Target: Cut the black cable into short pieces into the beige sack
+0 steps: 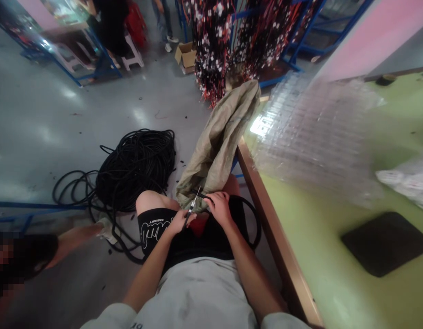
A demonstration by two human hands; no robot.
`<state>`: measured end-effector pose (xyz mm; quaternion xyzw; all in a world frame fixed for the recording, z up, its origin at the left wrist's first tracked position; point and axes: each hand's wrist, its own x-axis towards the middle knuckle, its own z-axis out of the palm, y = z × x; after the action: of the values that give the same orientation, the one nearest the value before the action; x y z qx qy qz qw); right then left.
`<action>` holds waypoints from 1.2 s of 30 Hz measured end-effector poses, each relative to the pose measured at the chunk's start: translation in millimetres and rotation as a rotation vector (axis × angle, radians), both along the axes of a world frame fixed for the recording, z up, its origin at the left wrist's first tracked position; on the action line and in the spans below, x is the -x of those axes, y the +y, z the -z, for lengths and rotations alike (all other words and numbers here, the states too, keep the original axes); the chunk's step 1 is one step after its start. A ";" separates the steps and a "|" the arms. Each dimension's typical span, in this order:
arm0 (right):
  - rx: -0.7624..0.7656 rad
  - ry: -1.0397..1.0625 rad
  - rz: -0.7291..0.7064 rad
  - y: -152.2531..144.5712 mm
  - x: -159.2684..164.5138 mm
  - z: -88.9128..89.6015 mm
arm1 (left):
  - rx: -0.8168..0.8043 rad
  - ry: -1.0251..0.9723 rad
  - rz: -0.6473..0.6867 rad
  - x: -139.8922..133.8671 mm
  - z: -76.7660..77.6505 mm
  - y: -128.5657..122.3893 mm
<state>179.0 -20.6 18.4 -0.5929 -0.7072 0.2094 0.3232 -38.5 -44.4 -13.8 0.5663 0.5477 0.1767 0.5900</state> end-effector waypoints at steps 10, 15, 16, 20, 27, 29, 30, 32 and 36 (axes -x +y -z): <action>0.014 -0.027 -0.018 1.6 -1.3 0.0 | -0.023 0.005 0.061 -0.9 -1.9 1.3; 0.029 -0.028 -0.008 1.3 -0.4 -0.2 | -0.053 -0.037 0.076 -1.5 3.6 0.9; 0.032 -0.036 -0.007 1.1 0.0 -0.5 | -0.062 -0.035 0.083 -1.7 3.7 0.7; 0.039 -0.077 -0.011 1.4 0.4 -1.1 | -0.051 -0.048 0.111 -1.9 1.9 0.8; 0.053 -0.095 -0.039 2.3 -0.9 -1.1 | -0.064 -0.072 0.112 -3.0 -0.1 2.3; 0.057 -0.095 -0.042 2.2 -0.5 -2.3 | -0.071 -0.057 0.111 -3.4 -2.1 2.3; 0.056 -0.095 -0.042 2.1 -0.1 -3.0 | -0.073 -0.045 0.112 -3.6 -3.6 2.2; 0.049 -0.101 -0.039 2.0 0.8 -4.6 | -0.074 -0.018 0.122 -4.0 -6.8 1.8; 0.044 -0.070 -0.009 0.7 2.8 -8.9 | -0.077 -0.017 0.145 -4.9 -10.5 1.2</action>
<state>176.1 -19.8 27.3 -0.6035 -0.7160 0.2057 0.2843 -33.6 -43.2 -3.4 0.6252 0.4929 0.1594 0.5837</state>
